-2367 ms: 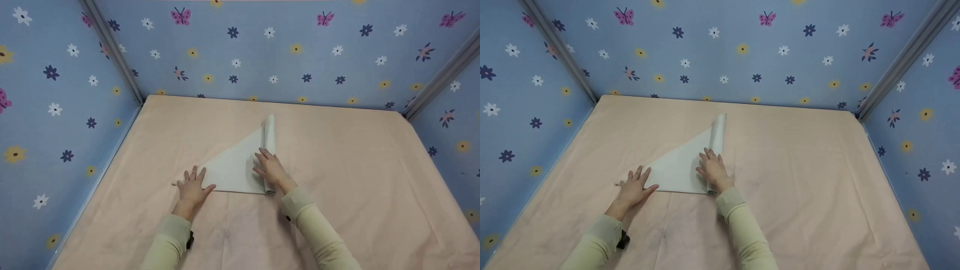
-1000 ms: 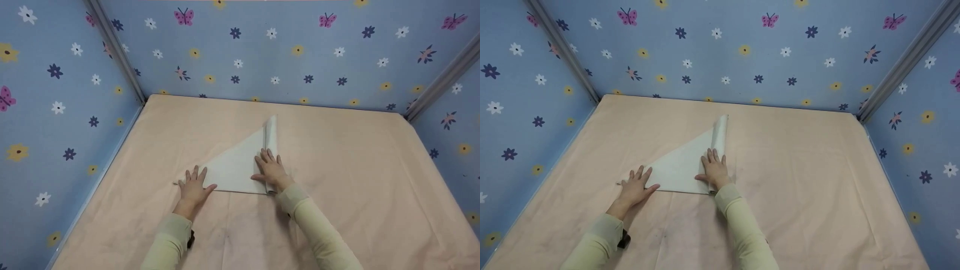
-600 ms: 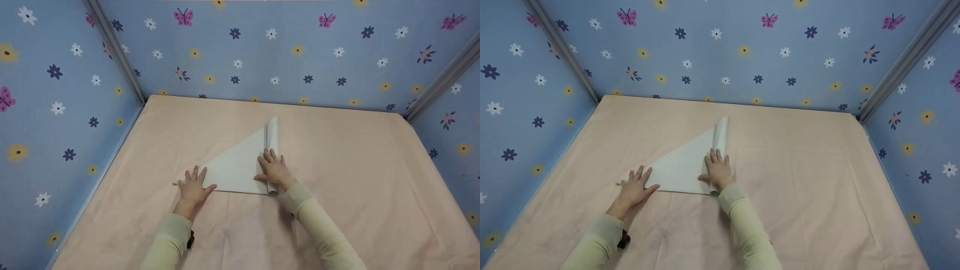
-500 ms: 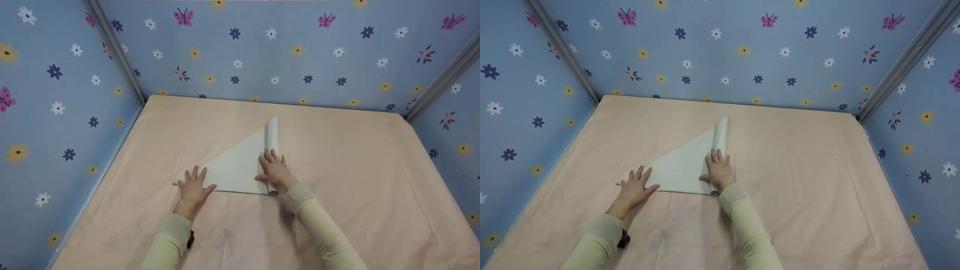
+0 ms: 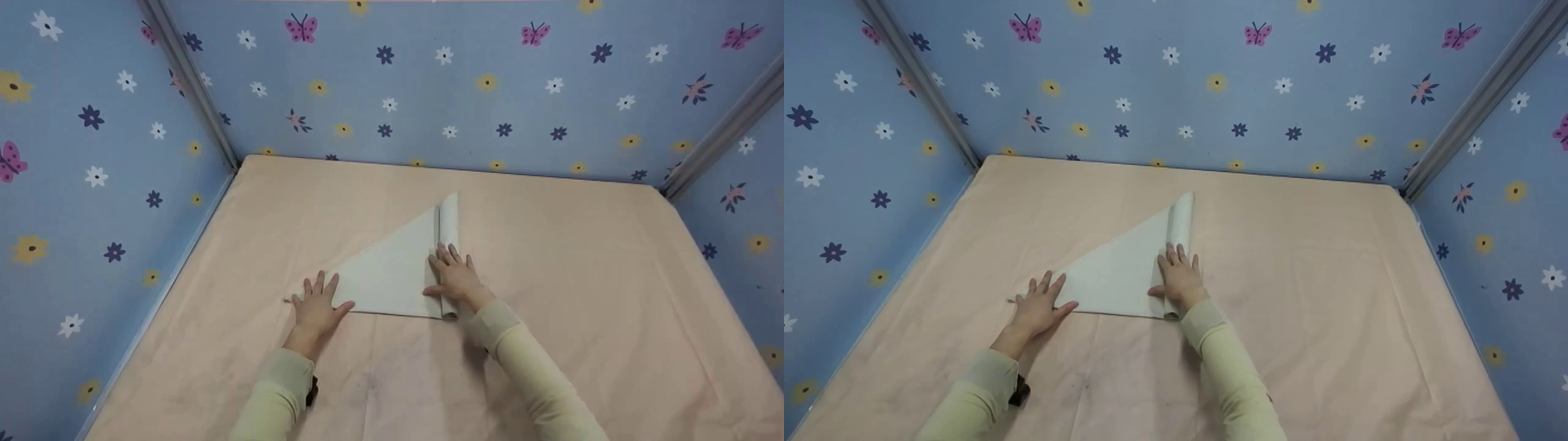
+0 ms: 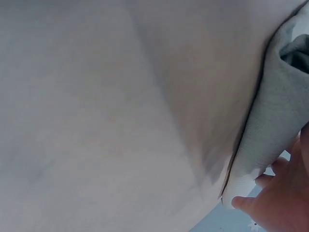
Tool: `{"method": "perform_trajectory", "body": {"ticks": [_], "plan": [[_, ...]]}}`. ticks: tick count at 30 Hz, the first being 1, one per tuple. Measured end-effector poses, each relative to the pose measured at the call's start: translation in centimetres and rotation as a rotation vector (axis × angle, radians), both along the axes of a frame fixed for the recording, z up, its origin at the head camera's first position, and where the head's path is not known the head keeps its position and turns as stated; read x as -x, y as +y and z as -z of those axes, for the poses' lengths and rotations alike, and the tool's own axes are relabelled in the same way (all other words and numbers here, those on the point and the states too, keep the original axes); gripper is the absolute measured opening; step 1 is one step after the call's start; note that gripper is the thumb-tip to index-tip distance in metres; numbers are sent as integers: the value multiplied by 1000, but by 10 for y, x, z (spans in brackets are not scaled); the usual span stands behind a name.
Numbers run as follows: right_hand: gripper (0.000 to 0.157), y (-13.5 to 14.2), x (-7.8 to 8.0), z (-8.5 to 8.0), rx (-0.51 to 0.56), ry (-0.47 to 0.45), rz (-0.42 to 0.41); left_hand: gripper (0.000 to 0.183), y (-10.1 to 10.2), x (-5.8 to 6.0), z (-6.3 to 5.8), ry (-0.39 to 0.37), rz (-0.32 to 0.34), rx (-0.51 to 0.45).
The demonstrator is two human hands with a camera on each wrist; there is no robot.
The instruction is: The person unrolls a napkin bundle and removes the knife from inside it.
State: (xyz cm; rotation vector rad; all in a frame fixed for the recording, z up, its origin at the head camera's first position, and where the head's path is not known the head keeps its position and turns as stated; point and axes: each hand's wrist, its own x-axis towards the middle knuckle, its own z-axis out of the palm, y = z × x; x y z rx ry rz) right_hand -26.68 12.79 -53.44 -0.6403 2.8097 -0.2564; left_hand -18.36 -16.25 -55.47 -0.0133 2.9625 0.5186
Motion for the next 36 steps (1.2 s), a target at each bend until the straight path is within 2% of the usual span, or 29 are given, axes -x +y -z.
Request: {"method": "perform_trajectory", "body": {"ticks": [15, 29, 36], "plan": [[80, 10, 0, -4, 65, -39, 22, 76, -1, 2, 3, 3, 3, 14], [76, 19, -1, -3, 108, -26, 35, 76, -1, 0, 2, 9, 6, 14], [72, 25, -1, -3, 124, 0, 9, 75, -1, -1, 0, 6, 8, 6]]}}
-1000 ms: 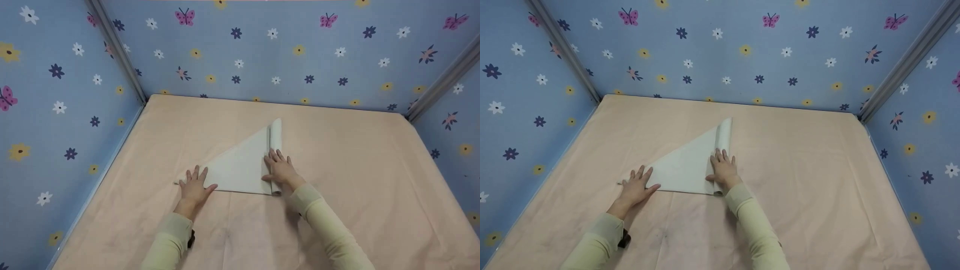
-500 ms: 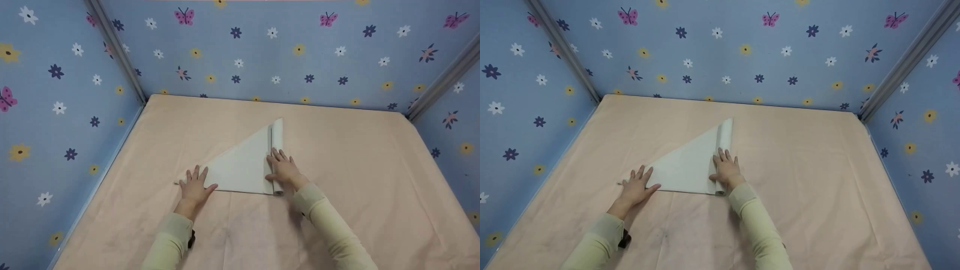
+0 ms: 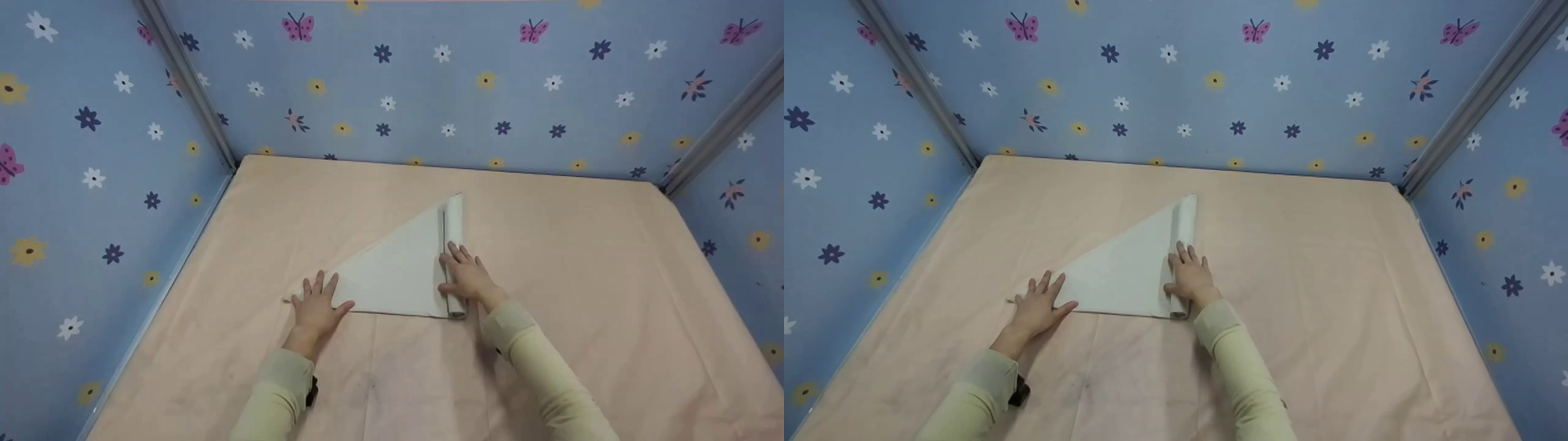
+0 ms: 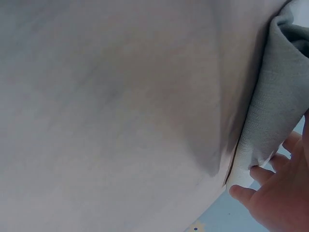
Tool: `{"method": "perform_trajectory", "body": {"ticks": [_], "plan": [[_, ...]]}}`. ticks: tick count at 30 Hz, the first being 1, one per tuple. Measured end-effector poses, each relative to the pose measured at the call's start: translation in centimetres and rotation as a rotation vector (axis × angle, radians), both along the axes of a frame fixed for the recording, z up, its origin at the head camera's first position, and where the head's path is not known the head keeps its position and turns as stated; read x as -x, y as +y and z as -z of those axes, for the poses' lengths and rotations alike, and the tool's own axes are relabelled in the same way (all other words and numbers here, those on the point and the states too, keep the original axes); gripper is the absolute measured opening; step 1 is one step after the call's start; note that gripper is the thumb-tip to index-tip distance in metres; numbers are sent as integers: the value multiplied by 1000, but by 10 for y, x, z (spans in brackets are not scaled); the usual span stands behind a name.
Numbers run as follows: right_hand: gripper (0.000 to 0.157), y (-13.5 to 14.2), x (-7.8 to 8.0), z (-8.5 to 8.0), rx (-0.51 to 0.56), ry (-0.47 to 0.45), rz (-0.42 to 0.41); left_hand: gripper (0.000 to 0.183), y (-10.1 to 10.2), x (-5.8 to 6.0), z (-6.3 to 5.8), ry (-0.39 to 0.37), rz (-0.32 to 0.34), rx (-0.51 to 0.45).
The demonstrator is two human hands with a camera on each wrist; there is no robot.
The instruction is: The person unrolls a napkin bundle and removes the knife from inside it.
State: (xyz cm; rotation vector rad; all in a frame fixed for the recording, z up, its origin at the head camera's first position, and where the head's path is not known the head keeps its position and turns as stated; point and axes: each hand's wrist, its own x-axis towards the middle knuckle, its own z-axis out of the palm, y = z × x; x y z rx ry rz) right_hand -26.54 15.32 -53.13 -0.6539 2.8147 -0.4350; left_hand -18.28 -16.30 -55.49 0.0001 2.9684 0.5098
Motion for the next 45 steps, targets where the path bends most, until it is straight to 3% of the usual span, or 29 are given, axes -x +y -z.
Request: {"method": "perform_trajectory", "body": {"ticks": [16, 24, 45], "plan": [[70, 9, -2, 3, 73, 22, 6, 75, 1, 0, 0, -3, -9, 2], [70, 19, -4, 0, 79, -18, 42, 74, 2, 0, 1, 8, -2, 6], [67, 36, -6, -2, 248, -96, 65, 74, 0, 0, 4, 25, 1, 14]]}}
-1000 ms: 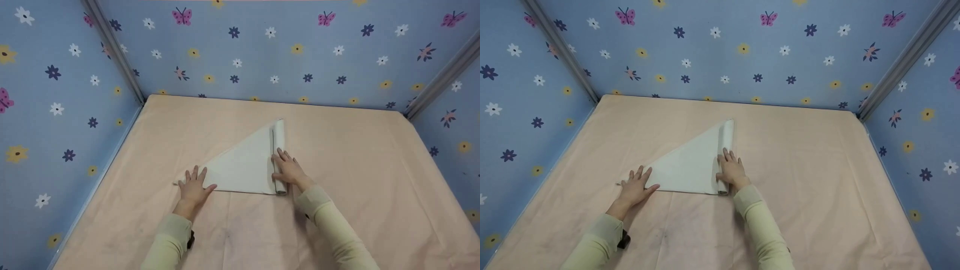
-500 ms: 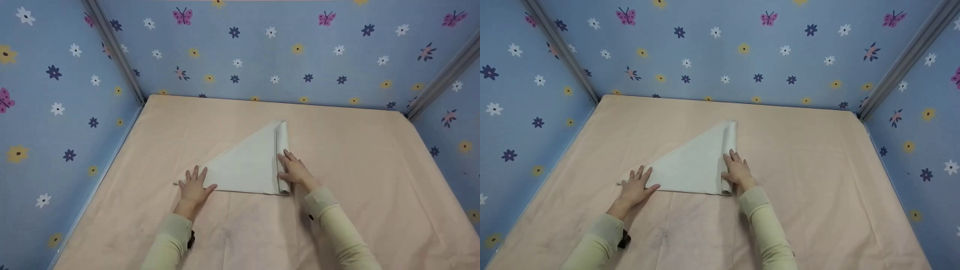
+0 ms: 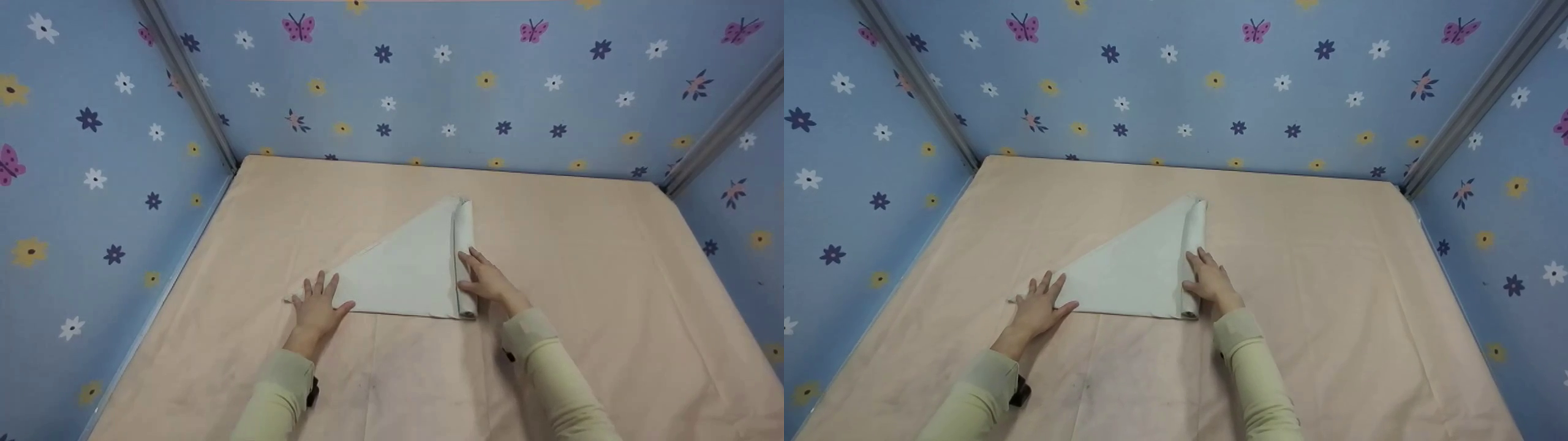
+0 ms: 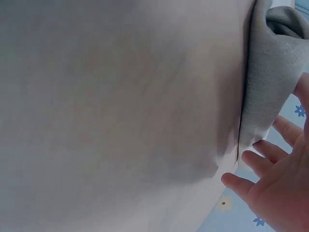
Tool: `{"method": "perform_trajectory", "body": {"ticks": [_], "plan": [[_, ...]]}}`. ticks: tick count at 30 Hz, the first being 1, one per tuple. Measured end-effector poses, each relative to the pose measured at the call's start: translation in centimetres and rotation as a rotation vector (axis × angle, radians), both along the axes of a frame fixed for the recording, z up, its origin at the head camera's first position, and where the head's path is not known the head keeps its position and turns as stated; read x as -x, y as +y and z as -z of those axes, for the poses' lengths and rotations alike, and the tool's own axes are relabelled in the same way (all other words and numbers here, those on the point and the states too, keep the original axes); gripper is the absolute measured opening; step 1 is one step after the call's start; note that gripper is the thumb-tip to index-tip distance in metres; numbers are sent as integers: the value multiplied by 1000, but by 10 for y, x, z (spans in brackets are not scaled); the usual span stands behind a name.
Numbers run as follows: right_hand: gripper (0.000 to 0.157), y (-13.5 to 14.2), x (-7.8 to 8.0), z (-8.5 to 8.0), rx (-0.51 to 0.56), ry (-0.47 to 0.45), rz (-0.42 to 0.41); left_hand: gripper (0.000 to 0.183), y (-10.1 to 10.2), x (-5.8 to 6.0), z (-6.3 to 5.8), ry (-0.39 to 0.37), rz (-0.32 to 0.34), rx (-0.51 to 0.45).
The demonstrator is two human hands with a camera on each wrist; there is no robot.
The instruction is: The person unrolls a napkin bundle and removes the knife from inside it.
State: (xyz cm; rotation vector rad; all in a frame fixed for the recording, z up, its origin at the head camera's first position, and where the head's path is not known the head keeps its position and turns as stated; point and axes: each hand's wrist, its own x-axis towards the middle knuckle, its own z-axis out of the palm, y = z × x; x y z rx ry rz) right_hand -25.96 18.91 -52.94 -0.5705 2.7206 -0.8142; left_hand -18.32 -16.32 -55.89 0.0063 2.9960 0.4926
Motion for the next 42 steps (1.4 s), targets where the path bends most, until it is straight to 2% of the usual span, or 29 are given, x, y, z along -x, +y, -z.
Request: {"method": "perform_trajectory", "body": {"ticks": [7, 16, 24, 33, 42], "plan": [[63, -4, -2, -2, 27, 9, 10, 74, 0, -1, -1, 4, -5, -5], [55, -14, -1, 4, 16, 127, 24, 74, 0, -2, -3, 9, 10, -23], [51, -23, 1, 7, -42, 167, -9, 74, 0, -2, -3, 8, 2, -20], [49, -26, 5, 9, -119, 138, -6, 73, -1, -3, -3, 9, 5, -17], [50, -16, 4, 8, -113, 127, -21, 74, 0, -1, -4, -5, 5, -18]]}}
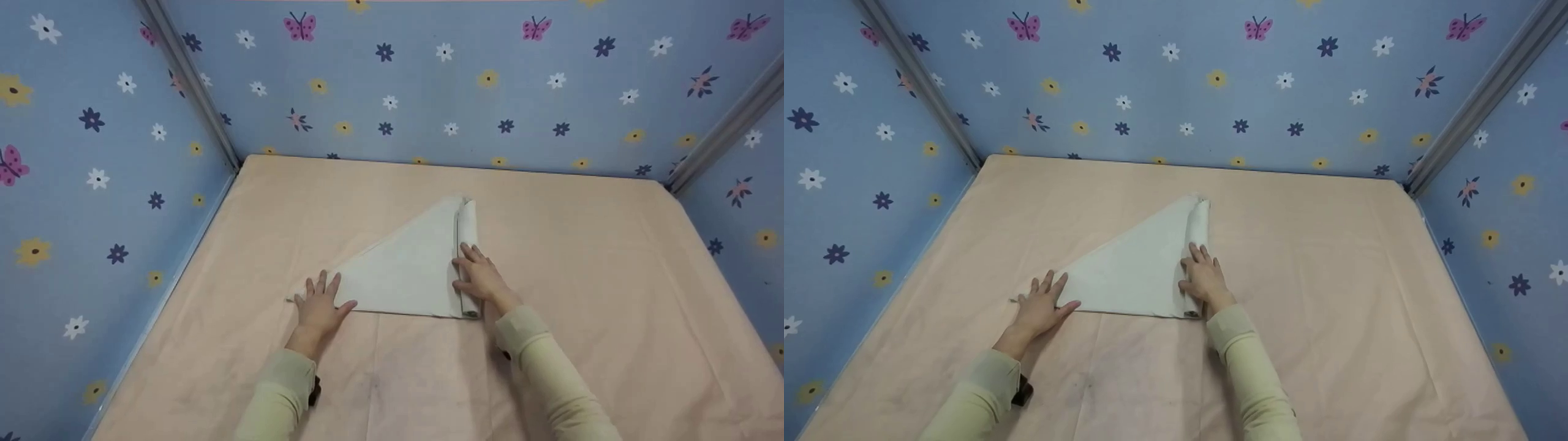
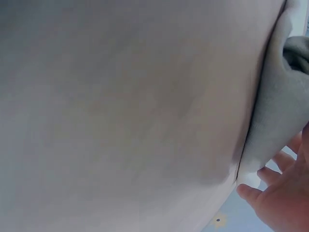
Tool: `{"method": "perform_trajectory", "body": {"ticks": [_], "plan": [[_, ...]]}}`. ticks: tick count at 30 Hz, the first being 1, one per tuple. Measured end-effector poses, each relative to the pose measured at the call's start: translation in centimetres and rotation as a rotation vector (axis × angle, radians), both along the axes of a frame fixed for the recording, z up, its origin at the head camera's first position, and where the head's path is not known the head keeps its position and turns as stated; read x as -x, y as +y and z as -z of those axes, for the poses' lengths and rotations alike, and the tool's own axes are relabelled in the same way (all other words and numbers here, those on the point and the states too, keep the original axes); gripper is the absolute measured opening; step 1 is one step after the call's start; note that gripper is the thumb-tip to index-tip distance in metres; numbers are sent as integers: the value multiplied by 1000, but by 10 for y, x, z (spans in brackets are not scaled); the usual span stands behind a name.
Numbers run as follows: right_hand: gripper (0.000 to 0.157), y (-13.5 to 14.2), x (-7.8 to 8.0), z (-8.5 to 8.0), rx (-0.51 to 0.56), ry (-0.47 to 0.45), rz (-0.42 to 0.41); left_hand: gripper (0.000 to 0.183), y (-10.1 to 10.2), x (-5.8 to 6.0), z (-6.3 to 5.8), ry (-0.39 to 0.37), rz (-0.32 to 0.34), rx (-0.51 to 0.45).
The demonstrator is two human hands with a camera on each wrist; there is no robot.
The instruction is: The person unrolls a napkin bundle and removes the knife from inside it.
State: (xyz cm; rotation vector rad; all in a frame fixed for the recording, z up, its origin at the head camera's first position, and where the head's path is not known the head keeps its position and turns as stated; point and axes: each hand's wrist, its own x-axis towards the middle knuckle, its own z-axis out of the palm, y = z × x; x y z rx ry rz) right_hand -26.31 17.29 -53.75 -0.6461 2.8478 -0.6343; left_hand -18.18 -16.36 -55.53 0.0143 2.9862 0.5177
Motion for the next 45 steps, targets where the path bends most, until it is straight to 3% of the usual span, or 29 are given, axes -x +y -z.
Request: {"method": "perform_trajectory", "body": {"ticks": [25, 45], "plan": [[50, 17, -2, 2, 46, 18, -9, 75, 0, 1, 3, -10, -5, 3], [53, 22, -4, -1, 67, 2, 39, 74, 0, 0, 1, 6, -4, -27]]}}
